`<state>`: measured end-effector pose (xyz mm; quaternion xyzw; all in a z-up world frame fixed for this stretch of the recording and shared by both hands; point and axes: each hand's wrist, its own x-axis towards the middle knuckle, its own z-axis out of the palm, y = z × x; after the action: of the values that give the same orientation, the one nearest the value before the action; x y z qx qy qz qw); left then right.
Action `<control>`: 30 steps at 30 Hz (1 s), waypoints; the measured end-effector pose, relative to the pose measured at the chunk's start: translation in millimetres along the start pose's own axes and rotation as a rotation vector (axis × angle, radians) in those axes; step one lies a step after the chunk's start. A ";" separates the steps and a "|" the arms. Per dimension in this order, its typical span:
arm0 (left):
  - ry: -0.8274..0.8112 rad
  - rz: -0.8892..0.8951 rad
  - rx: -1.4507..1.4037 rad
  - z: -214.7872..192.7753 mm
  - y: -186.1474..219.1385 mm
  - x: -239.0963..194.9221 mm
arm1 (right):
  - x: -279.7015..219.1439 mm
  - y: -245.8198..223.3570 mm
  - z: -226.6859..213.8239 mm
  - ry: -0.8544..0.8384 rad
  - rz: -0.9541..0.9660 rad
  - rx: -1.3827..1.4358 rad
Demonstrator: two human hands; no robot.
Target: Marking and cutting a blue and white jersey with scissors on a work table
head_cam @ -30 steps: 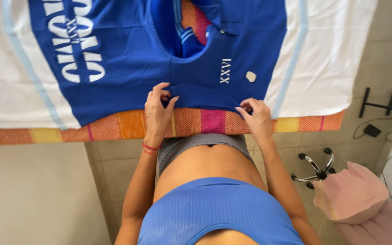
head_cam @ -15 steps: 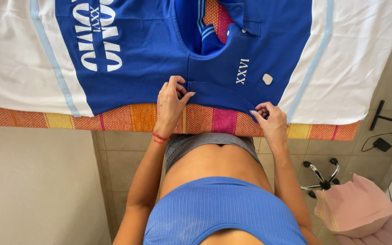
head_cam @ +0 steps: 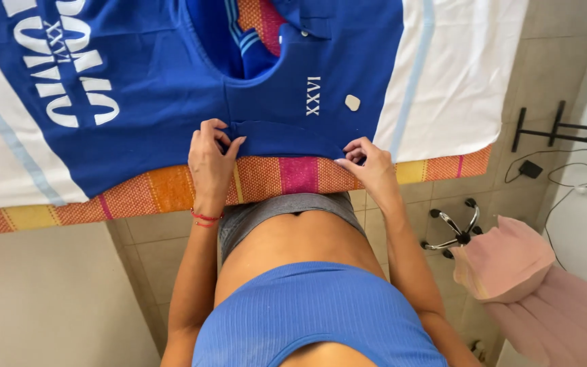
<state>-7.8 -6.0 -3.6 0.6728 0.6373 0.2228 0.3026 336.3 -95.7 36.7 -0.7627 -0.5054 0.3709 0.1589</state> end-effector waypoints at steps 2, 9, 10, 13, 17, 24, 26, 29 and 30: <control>0.008 0.009 0.000 -5.2 4.9 -1.5 | -1.8 5.2 3.2 -0.052 0.026 -0.050; 0.061 0.070 0.063 5.4 5.9 -8.0 | -2.7 4.6 -0.7 -0.038 0.060 -0.029; 0.083 0.221 0.147 10.5 8.4 -13.2 | -3.9 4.0 -0.1 -0.045 0.073 -0.038; 0.001 0.513 0.187 37.7 23.0 -20.4 | 0.2 7.4 0.6 -0.056 0.080 -0.056; -0.191 0.798 0.192 47.6 53.9 -18.4 | -0.6 -0.1 -6.3 -0.090 0.111 -0.028; -0.296 0.798 0.219 43.0 51.4 -19.5 | 2.0 9.4 9.5 -0.029 -0.028 -0.087; -0.300 0.811 0.193 41.0 52.7 -18.9 | 6.4 3.3 14.6 0.035 -0.164 -0.118; -0.350 0.669 -0.102 36.5 50.7 -18.3 | 15.6 2.1 33.2 0.033 -0.232 -0.113; -0.346 0.672 -0.098 40.0 46.0 -14.2 | 19.9 -3.9 32.7 0.036 -0.236 -0.111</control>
<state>51.6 -25.2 0.6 0.8567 0.3091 0.2227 0.3478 314.2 -80.6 8.9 -0.7120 -0.6085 0.3074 0.1683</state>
